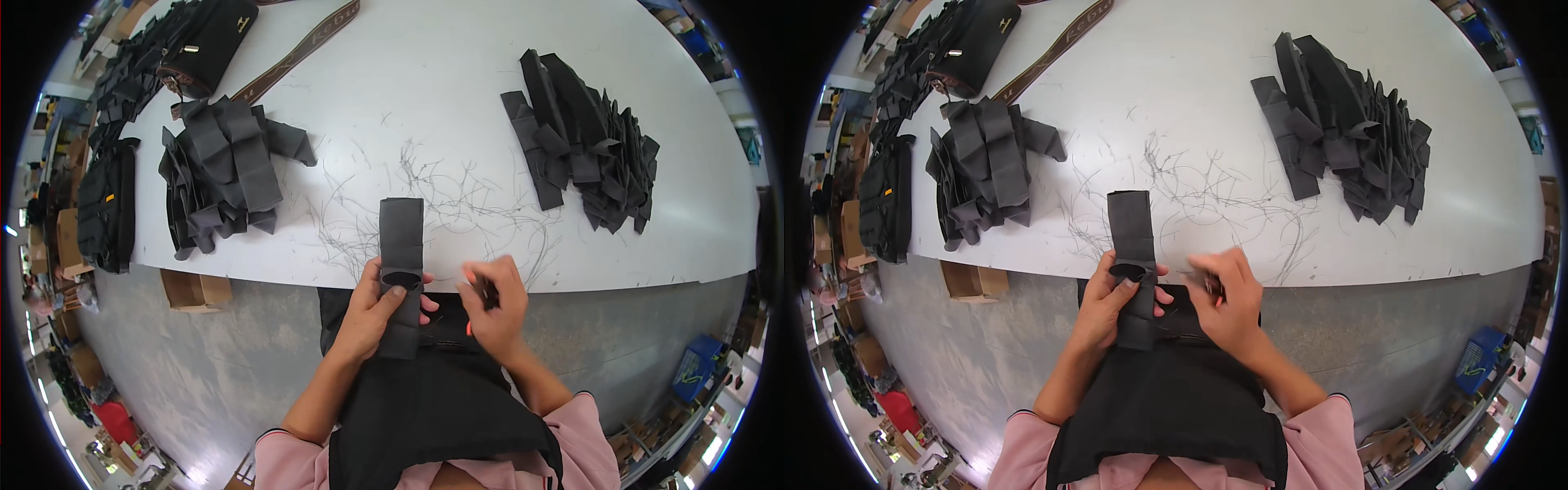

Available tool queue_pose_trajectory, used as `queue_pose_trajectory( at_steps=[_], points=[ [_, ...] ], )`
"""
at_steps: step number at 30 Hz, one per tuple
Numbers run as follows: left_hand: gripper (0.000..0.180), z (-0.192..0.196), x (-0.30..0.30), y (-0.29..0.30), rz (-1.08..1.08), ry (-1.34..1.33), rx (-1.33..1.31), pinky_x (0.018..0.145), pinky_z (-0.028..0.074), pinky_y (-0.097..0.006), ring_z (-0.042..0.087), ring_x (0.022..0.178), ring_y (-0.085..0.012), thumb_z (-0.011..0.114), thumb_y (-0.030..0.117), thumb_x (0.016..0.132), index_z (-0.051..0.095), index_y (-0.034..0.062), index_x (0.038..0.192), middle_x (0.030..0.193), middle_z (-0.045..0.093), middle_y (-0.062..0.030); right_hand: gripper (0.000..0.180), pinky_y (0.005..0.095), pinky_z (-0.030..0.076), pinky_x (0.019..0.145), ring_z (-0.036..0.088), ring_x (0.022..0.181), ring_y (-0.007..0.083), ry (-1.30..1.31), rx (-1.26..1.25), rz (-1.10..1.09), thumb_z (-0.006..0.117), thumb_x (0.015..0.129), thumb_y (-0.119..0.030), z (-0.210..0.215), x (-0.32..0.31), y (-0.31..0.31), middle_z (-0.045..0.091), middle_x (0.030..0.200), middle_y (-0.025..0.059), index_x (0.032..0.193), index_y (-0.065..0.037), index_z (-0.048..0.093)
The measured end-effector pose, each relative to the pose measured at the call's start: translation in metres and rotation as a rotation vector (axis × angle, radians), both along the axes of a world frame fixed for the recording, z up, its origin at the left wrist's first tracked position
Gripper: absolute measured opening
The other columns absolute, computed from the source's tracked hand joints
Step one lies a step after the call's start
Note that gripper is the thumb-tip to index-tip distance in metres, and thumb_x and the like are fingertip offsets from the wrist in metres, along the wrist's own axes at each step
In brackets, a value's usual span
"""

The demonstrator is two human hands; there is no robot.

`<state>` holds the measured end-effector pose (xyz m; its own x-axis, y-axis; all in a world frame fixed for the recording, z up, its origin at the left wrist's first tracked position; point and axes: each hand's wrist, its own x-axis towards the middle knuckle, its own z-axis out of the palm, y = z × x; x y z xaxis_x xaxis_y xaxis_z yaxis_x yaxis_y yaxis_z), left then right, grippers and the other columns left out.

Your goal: Inspecting and trimming loose threads from black fabric strips using a small tool.

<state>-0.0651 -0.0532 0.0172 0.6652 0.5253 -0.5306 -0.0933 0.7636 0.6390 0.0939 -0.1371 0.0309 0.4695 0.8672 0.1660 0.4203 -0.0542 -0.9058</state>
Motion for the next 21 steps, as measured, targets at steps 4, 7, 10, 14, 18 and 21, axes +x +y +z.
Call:
queue_pose_trajectory(
  at_steps=[4, 7, 10, 14, 18, 21],
  points=[
    [0.044, 0.013, 0.004, 0.002, -0.021, -0.008, 0.028, 0.072, 0.056, -0.034, 0.064, 0.088, -0.0273, 0.042, 0.000, 0.091, 0.024, 0.0018, 0.131, 0.119, 0.052, -0.0223, 0.034, 0.0258, 0.044, 0.052, 0.051, 0.058, 0.0159, -0.174, -0.017, 0.005, 0.072, 0.068, -0.004, -0.005, 0.011, 0.012, 0.051, 0.083, 0.0056, 0.100, -0.007, 0.061],
    [0.045, 0.016, 0.007, 0.001, 0.012, -0.032, 0.035, 0.067, 0.056, -0.034, 0.065, 0.084, -0.0286, 0.053, 0.012, 0.092, 0.029, 0.0006, 0.128, 0.115, 0.054, -0.0237, 0.032, 0.0271, 0.041, 0.049, 0.050, 0.057, 0.0173, -0.300, 0.012, 0.026, 0.072, 0.069, -0.004, -0.004, 0.012, 0.016, 0.050, 0.079, 0.0052, 0.099, -0.007, 0.062],
    [0.045, 0.021, 0.009, 0.002, 0.001, -0.047, 0.033, 0.067, 0.056, -0.034, 0.065, 0.083, -0.0288, 0.052, 0.012, 0.092, 0.029, 0.0003, 0.128, 0.114, 0.054, -0.0244, 0.030, 0.0291, 0.039, 0.048, 0.049, 0.056, 0.0184, -0.334, 0.017, 0.020, 0.071, 0.069, -0.004, -0.002, 0.011, 0.022, 0.049, 0.074, 0.0045, 0.098, -0.006, 0.063],
    [0.047, 0.022, 0.006, 0.005, -0.037, -0.064, 0.008, 0.070, 0.056, -0.033, 0.064, 0.083, -0.0258, 0.044, 0.002, 0.092, 0.024, 0.0037, 0.134, 0.116, 0.053, -0.0227, 0.029, 0.0291, 0.038, 0.048, 0.048, 0.055, 0.0181, -0.518, 0.074, 0.044, 0.072, 0.067, -0.003, -0.007, 0.013, 0.022, 0.049, 0.070, 0.0046, 0.095, -0.006, 0.065],
    [0.051, 0.019, 0.006, 0.004, -0.018, -0.093, 0.005, 0.067, 0.056, -0.033, 0.064, 0.080, -0.0260, 0.047, 0.005, 0.092, 0.022, 0.0059, 0.136, 0.114, 0.054, -0.0242, 0.029, 0.0285, 0.037, 0.047, 0.048, 0.055, 0.0178, -0.568, 0.115, 0.035, 0.072, 0.066, -0.003, -0.010, 0.012, 0.022, 0.049, 0.070, 0.0043, 0.093, -0.006, 0.066],
    [0.053, 0.019, 0.007, 0.005, -0.019, -0.072, 0.020, 0.066, 0.055, -0.033, 0.064, 0.079, -0.0261, 0.049, 0.008, 0.092, 0.021, 0.0071, 0.137, 0.113, 0.054, -0.0244, 0.030, 0.0284, 0.037, 0.048, 0.048, 0.056, 0.0181, -0.346, 0.126, -0.055, 0.072, 0.065, -0.003, -0.010, 0.011, 0.021, 0.050, 0.070, 0.0040, 0.094, -0.007, 0.066]
  ],
)
